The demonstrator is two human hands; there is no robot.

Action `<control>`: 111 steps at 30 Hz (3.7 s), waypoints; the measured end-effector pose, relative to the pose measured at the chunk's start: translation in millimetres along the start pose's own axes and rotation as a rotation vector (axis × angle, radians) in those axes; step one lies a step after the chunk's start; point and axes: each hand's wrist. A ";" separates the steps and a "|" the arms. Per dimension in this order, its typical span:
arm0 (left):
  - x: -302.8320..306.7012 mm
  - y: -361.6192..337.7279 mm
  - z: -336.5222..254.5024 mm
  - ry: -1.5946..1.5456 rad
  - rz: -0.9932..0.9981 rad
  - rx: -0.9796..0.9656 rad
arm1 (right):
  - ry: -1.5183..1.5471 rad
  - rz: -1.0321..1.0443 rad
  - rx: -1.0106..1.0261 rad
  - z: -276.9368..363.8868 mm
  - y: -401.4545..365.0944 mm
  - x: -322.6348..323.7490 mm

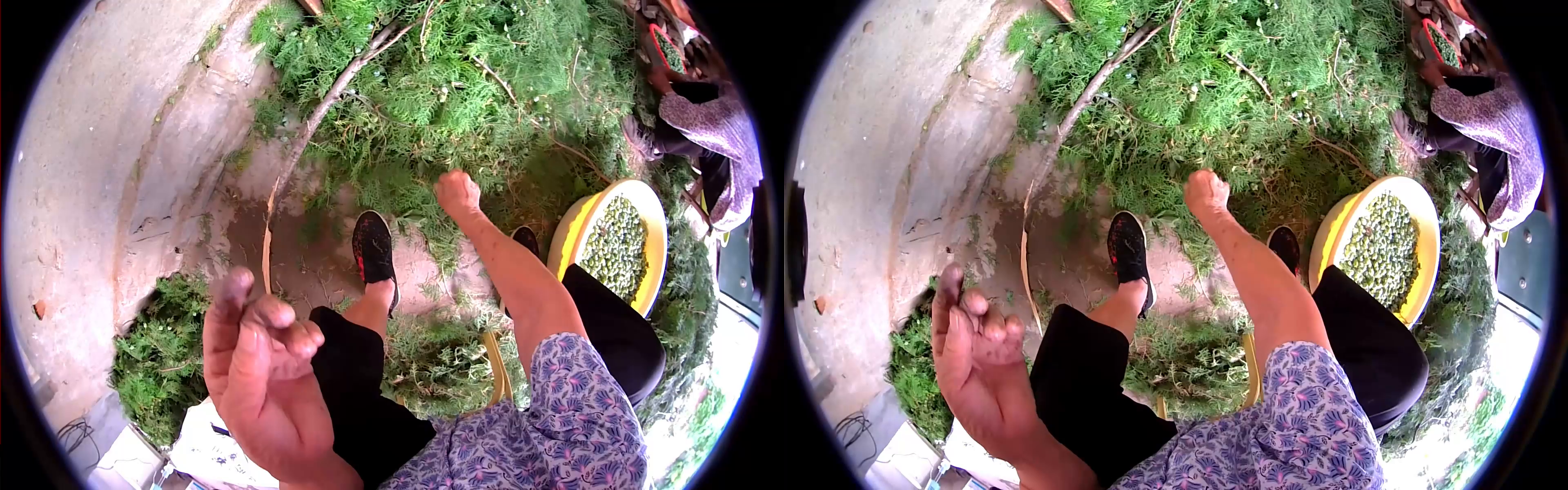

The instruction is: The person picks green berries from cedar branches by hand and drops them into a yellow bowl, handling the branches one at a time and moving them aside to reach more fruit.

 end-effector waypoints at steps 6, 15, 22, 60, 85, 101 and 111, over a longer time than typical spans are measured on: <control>-2.3 -2.6 -4.6 0.025 0.008 0.056 | 0.116 -0.216 0.252 20.0 65.3 6.8; 2.8 0.0 -6.3 0.026 0.043 0.088 | 0.049 0.031 0.167 29.9 45.1 15.8; -8.5 -6.2 1.8 -0.024 0.034 0.100 | -0.158 0.158 0.290 88.0 -9.0 32.7; -45.1 -9.6 22.7 0.102 0.114 0.165 | 0.214 -0.348 -0.121 -23.4 -16.4 114.9; -42.9 -6.2 20.9 0.230 0.073 0.060 | 0.106 -0.430 -0.561 -131.5 -49.3 88.1; -56.4 -1.1 26.3 0.254 0.138 0.117 | -0.380 -0.042 -0.154 -189.1 18.0 166.2; -49.6 -9.6 25.4 0.140 0.205 0.228 | -0.721 -0.110 0.082 -70.7 -56.2 354.8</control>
Point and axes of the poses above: each hand's wrist, its own y-axis towards the middle knuckle, its own x-axis out of the back of the hand, z = x × y, and after that the axes turned 11 degrees about x, right-handed
